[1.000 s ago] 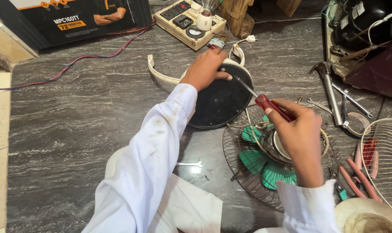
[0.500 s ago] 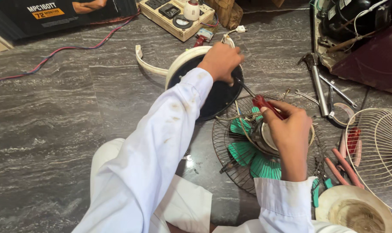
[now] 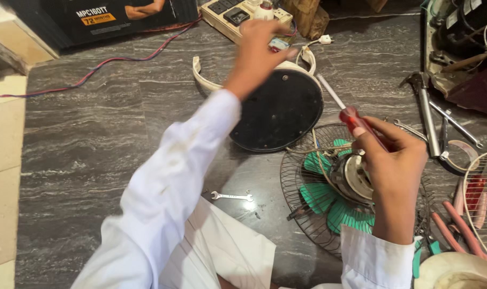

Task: The person sits on the floor and uses a screwdriver to remove screws from the back cover of a circular electrical device. After removing the cover, the person manipulates the internal wiring and components.

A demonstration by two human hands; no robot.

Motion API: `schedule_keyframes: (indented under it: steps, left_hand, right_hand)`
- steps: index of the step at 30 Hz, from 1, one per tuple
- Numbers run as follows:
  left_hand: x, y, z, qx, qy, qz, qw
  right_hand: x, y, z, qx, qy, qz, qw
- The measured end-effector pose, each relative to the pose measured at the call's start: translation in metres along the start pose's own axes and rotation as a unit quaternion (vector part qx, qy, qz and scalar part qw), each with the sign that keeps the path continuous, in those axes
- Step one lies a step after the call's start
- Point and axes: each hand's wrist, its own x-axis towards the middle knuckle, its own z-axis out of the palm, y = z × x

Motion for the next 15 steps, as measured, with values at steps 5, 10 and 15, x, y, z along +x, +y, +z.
schedule_keyframes:
  steps: [5,10,15]
  left_hand:
    - [-0.053,-0.035,-0.064,0.062,-0.319,-0.244,0.914]
    - [-0.095,-0.031,-0.014,0.003,-0.162,-0.261,0.952]
    - [-0.088,-0.025,0.042,-0.063,-0.052,-0.233,0.969]
  right_hand:
    - [-0.001,-0.004,0.021,0.007,-0.064,-0.022,0.998]
    - [-0.002,-0.003,0.044,-0.009,-0.074,-0.016,0.997]
    - [0.003,0.006,0.054,-0.054,-0.05,-0.035,0.997]
